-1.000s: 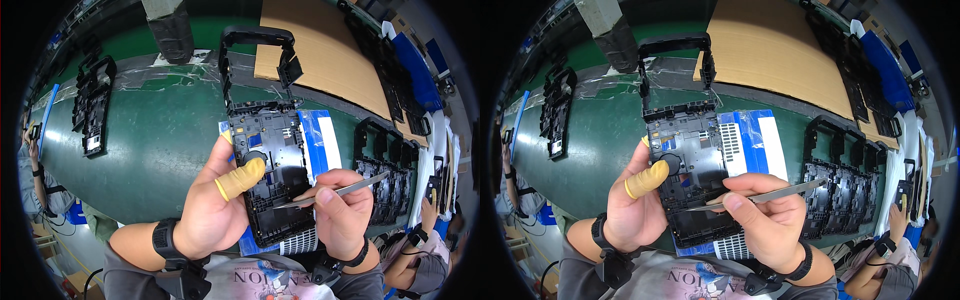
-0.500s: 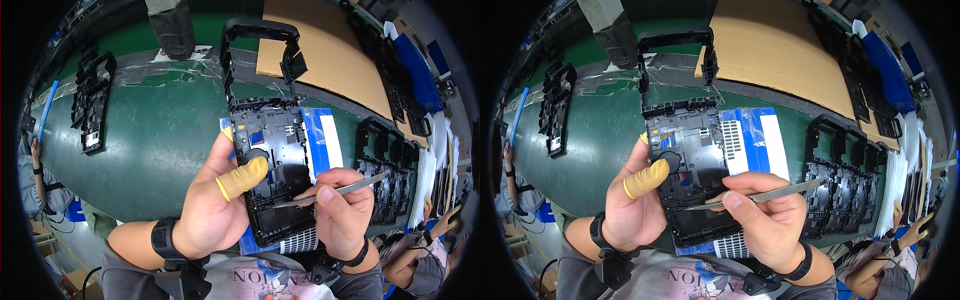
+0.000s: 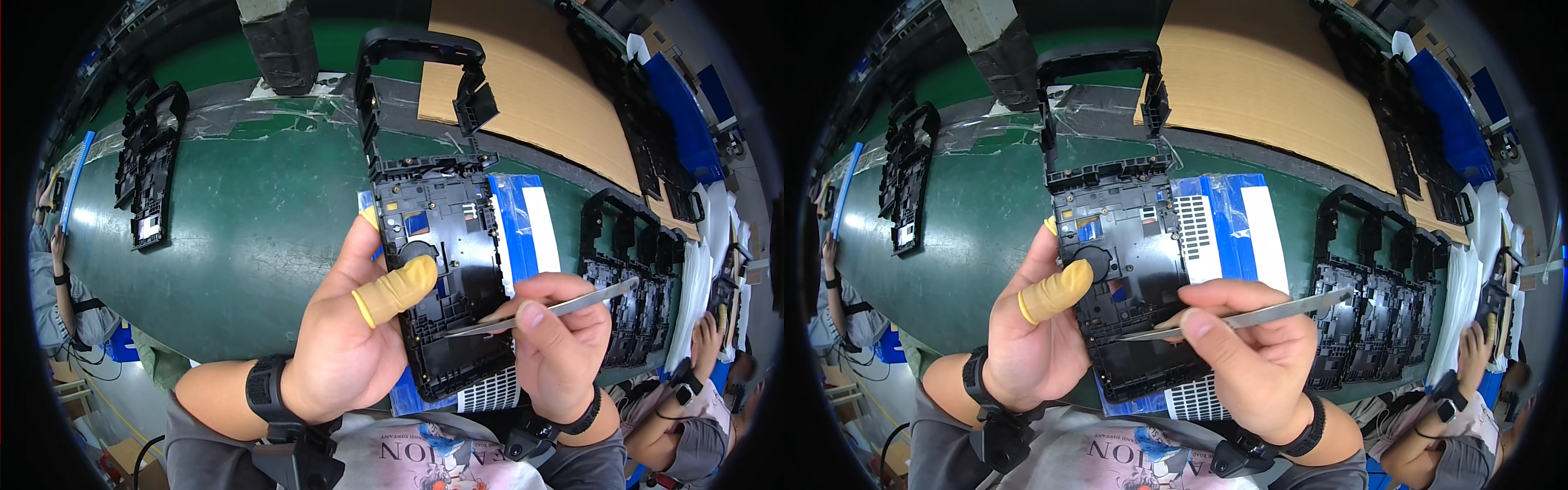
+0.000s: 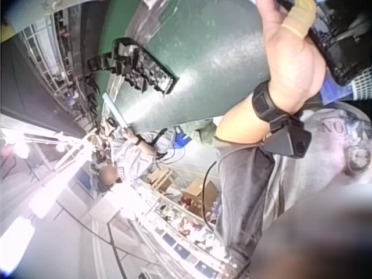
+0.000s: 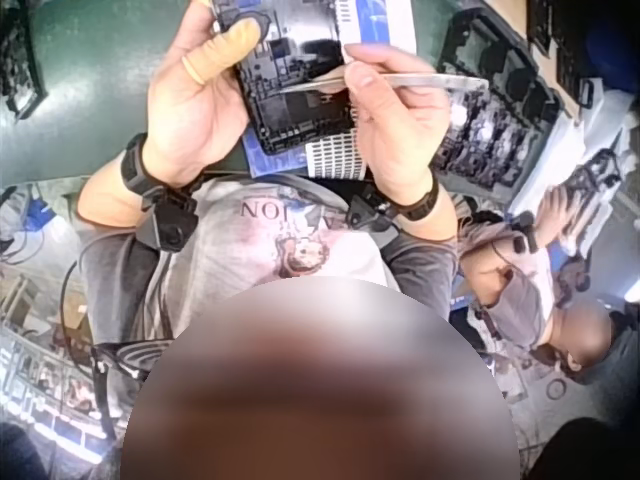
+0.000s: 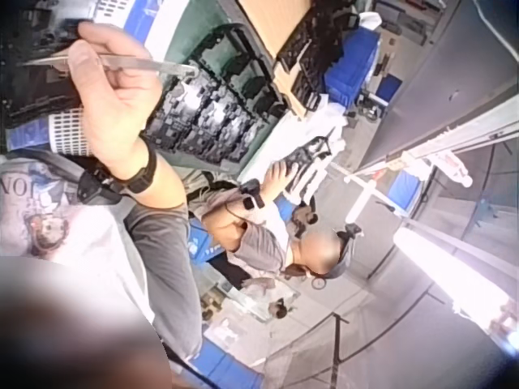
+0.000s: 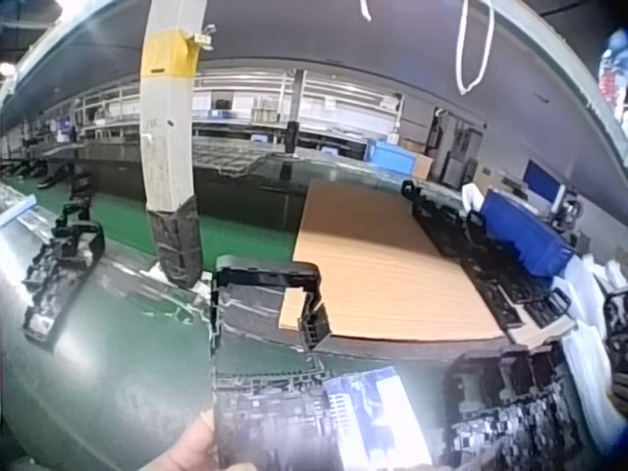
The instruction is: The recorder is using tweezers to meticulously position and secure components inside a black plastic housing on an assembly line.
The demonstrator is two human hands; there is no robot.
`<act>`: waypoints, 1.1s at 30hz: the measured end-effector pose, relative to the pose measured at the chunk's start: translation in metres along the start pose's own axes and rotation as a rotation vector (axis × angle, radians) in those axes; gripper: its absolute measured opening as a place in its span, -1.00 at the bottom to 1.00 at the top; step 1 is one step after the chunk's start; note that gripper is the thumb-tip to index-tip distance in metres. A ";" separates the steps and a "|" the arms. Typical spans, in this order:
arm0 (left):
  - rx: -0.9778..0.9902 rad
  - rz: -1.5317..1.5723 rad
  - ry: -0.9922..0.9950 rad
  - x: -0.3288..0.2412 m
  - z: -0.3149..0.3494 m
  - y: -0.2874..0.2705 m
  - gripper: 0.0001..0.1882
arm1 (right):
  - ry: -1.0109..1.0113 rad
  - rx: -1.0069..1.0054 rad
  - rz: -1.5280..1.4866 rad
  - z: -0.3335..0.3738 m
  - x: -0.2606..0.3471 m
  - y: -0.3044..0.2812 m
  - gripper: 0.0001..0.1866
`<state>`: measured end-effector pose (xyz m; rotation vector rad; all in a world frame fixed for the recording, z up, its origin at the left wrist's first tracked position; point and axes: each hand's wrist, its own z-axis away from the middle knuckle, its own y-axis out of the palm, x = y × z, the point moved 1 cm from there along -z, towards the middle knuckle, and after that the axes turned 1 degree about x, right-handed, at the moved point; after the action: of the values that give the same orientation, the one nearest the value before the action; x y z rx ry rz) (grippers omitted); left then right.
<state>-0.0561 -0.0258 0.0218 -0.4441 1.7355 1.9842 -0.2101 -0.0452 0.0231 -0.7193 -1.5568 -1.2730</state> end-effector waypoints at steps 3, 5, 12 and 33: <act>0.022 -0.012 -0.003 -0.003 -0.001 0.000 -0.51 | -0.019 -0.047 -0.110 -0.006 0.007 -0.010 -0.77; 0.063 -0.025 -0.004 -0.003 -0.001 -0.001 -0.49 | -0.116 -0.142 -0.198 -0.007 0.015 -0.018 -0.72; 0.042 0.020 -0.095 0.006 -0.007 -0.001 -0.48 | -0.161 -0.036 -0.137 0.000 0.012 -0.009 -0.76; 0.020 -0.039 -0.066 0.005 -0.003 0.000 -0.50 | -0.059 0.047 0.046 0.001 0.001 -0.004 -0.79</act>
<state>-0.0599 -0.0282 0.0186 -0.3985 1.6926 1.9307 -0.2142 -0.0458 0.0224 -0.7644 -1.6038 -1.1877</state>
